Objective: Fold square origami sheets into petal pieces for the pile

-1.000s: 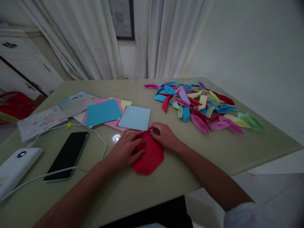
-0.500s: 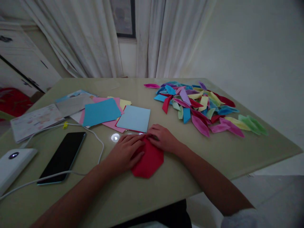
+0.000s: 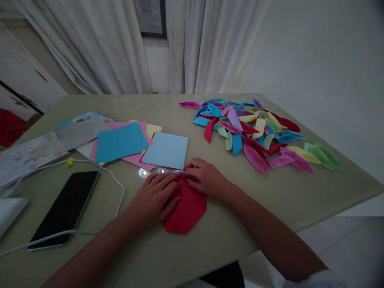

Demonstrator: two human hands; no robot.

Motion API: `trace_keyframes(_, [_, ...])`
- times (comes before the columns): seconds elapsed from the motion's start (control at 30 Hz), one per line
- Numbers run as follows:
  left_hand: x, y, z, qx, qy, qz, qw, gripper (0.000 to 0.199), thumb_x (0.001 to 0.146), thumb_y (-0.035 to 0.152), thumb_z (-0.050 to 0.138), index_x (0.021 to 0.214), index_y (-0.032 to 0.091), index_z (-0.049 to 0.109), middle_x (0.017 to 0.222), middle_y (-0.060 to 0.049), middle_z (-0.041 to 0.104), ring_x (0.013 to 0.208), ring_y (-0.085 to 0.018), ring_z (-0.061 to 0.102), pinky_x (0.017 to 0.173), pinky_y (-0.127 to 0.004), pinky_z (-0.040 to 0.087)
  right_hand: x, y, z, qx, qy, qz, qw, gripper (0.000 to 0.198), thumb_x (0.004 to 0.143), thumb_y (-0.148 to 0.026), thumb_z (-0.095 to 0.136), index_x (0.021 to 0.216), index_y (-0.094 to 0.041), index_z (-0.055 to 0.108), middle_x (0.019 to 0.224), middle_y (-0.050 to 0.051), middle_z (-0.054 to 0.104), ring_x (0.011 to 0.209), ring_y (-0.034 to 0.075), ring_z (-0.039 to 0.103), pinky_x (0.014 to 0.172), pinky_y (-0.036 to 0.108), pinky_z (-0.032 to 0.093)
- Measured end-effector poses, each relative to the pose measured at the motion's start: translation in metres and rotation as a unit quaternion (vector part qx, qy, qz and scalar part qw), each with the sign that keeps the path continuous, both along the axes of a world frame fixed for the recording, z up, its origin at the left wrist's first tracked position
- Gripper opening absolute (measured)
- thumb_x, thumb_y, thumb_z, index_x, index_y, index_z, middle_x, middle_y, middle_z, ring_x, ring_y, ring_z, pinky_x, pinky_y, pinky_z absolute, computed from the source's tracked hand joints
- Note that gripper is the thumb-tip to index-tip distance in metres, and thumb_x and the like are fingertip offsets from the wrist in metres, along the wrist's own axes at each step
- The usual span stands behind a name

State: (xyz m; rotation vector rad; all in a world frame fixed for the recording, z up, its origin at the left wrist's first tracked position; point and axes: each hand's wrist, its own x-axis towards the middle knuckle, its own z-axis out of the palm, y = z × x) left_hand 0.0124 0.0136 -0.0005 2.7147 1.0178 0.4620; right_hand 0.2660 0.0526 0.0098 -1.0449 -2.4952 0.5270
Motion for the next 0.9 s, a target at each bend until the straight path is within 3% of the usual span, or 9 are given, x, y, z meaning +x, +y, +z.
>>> trace_keyframes(0.33, [-0.002,0.000,-0.003,-0.018,0.003,0.003,1.000,0.028,0.106,0.030,0.058,0.132,0.025,0.065,0.160,-0.010,0.061,0.139,-0.032,0.058,0.115,-0.053,0.040,0.003,0.002,-0.003,-0.026,0.061,0.005,0.998,0.007,0.097,-0.017,0.073,0.099,-0.020,0.079,0.112,0.009,0.075,0.104,0.023,0.069,0.097,0.036,0.054])
trace_keyframes(0.43, [-0.002,0.000,-0.002,-0.029,-0.005,0.008,1.000,0.027,0.106,0.030,0.058,0.131,0.024,0.066,0.162,-0.011,0.059,0.140,-0.033,0.057,0.116,-0.054,0.040,-0.002,0.002,-0.002,-0.041,0.067,-0.034,0.996,0.007,0.098,-0.019,0.075,0.093,-0.017,0.077,0.103,0.009,0.076,0.095,0.022,0.070,0.090,0.034,0.052])
trace_keyframes(0.53, [-0.002,0.001,-0.001,-0.051,-0.029,0.018,0.998,0.025,0.103,0.031,0.062,0.126,0.024,0.069,0.162,-0.012,0.058,0.140,-0.035,0.055,0.116,-0.056,0.042,-0.009,0.000,0.001,-0.109,0.092,-0.110,0.984,0.010,0.091,-0.015,0.082,0.095,-0.016,0.073,0.088,0.004,0.074,0.080,0.018,0.066,0.076,0.029,0.048])
trace_keyframes(0.63, [-0.002,0.003,-0.001,-0.089,-0.079,0.034,0.992,0.029,0.099,0.032,0.068,0.127,0.023,0.069,0.152,-0.013,0.066,0.136,-0.036,0.059,0.115,-0.056,0.045,-0.013,-0.004,0.002,-0.189,0.142,-0.126,0.964,0.024,0.086,-0.008,0.081,0.106,-0.017,0.070,0.083,-0.001,0.071,0.072,0.014,0.062,0.069,0.026,0.045])
trace_keyframes(0.77, [0.000,0.004,0.001,-0.176,-0.211,0.121,0.954,0.041,0.101,0.037,0.066,0.140,0.021,0.065,0.137,-0.012,0.074,0.123,-0.030,0.070,0.106,-0.047,0.054,-0.014,-0.006,0.003,-0.254,0.216,-0.097,0.938,0.027,0.088,-0.014,0.077,0.113,-0.018,0.070,0.083,-0.002,0.068,0.072,0.014,0.061,0.068,0.026,0.045])
trace_keyframes(0.9, [0.003,0.003,0.004,-0.284,-0.291,0.172,0.897,0.027,0.100,0.040,0.070,0.119,0.023,0.077,0.115,-0.007,0.082,0.103,-0.025,0.077,0.093,-0.037,0.059,-0.016,-0.009,0.007,-0.281,0.280,-0.084,0.914,0.030,0.085,-0.024,0.080,0.113,-0.017,0.071,0.084,-0.002,0.067,0.071,0.013,0.058,0.066,0.026,0.044])
